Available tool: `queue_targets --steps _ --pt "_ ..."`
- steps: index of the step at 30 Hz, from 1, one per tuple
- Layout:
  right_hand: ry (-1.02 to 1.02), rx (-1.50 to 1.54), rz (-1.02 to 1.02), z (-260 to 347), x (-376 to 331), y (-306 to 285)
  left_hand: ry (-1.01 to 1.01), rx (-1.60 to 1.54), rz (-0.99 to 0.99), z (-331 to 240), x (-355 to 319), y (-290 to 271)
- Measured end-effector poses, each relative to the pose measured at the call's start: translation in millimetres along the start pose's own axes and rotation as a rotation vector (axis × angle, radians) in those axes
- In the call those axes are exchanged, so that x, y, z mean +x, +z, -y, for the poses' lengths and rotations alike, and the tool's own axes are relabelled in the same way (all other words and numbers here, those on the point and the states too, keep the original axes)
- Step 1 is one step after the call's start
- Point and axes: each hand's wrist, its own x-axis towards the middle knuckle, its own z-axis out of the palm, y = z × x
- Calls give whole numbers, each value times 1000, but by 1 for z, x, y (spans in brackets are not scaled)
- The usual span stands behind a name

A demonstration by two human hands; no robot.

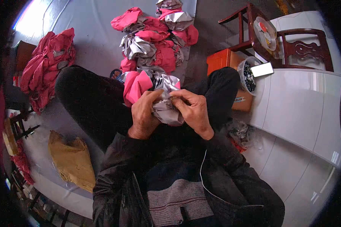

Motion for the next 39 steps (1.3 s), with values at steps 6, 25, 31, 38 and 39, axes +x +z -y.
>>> queue_targets --steps 6,25,31,38,39 --pt "-32 -43 33 -2 0 -4 -83 16 -28 -11 10 1" --pt "46 40 49 -6 -5 -2 -18 -95 100 4 4 1" --pt "8 18 57 -11 -11 -7 123 -45 89 1 5 -1" --pt "-92 -61 22 -17 -14 -7 118 -60 79 -1 1 -1" --pt "-96 -54 18 -16 -14 -6 120 -63 72 0 0 -1"
